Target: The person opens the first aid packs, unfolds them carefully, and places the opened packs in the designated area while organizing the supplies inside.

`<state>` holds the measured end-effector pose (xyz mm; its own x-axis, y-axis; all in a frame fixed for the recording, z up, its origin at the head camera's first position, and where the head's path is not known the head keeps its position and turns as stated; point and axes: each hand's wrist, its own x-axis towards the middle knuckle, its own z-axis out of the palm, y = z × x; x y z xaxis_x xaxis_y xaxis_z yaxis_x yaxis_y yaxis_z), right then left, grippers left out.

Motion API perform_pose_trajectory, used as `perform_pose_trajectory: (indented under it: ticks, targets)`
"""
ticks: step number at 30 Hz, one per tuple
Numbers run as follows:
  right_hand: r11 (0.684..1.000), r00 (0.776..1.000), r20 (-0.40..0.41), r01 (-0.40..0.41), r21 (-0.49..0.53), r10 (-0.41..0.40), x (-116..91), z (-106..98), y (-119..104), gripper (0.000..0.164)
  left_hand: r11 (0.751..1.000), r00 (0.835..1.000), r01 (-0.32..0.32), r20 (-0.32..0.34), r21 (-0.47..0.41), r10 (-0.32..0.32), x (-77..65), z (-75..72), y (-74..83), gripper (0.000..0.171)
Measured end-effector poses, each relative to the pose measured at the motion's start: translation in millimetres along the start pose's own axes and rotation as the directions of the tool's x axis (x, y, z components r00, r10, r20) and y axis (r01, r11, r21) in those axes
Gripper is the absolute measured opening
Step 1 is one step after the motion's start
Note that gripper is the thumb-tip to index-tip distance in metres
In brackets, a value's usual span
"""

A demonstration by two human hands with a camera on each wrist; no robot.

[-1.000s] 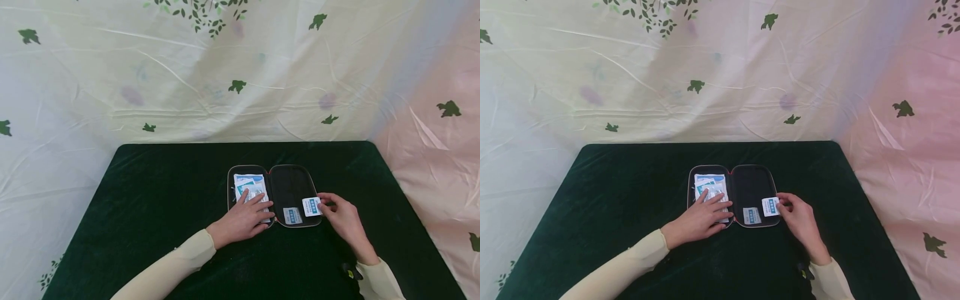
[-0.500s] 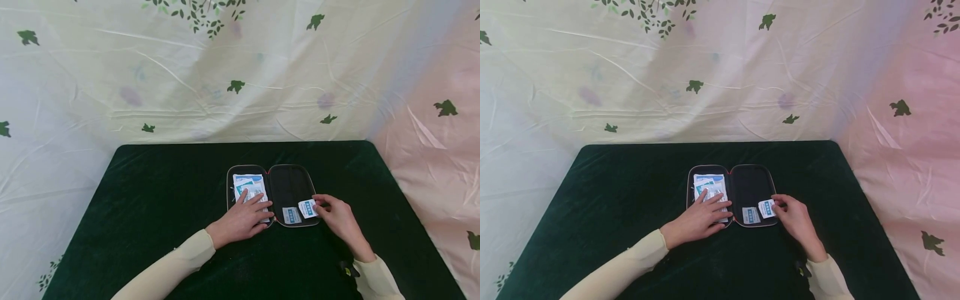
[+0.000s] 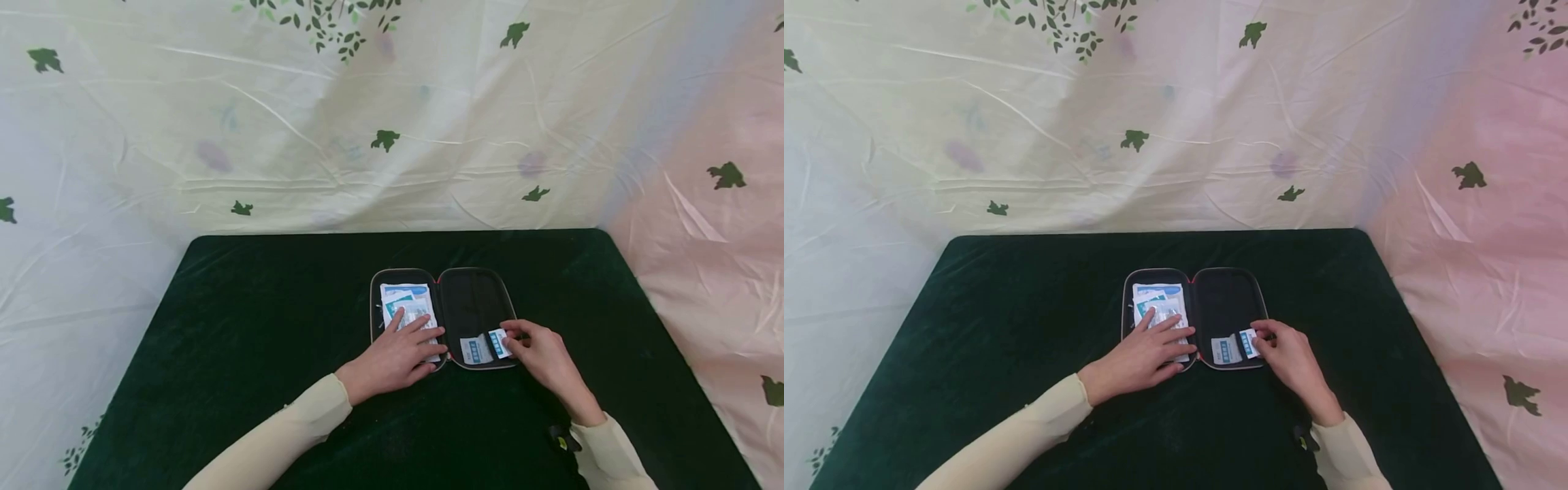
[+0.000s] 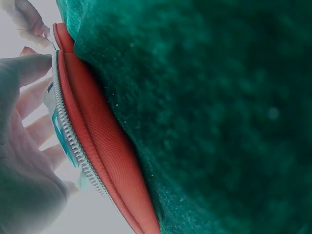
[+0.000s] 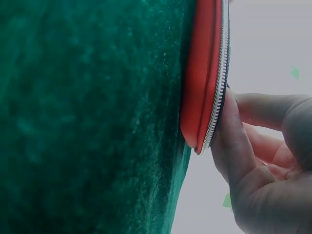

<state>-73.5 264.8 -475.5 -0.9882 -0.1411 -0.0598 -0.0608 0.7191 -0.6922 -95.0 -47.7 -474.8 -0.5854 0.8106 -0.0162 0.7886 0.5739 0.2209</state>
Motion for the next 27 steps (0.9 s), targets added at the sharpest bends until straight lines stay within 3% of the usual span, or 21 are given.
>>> perform_pose_trajectory:
  ticks: [9,27]
  targets:
    - [0.993,0.995,-0.026,0.094,-0.072,-0.096,-0.5,7.3,-4.3,0.026,1.000,1.000,-0.005,-0.007,-0.006,0.005,-0.8,0.5,-0.7,0.044]
    - [0.996,0.993,0.092,0.076,-0.046,-0.072,3.4,5.5,-8.2,0.031,1.000,1.000,0.001,0.009,-0.002,-0.001,-0.2,-0.2,0.2,0.045]
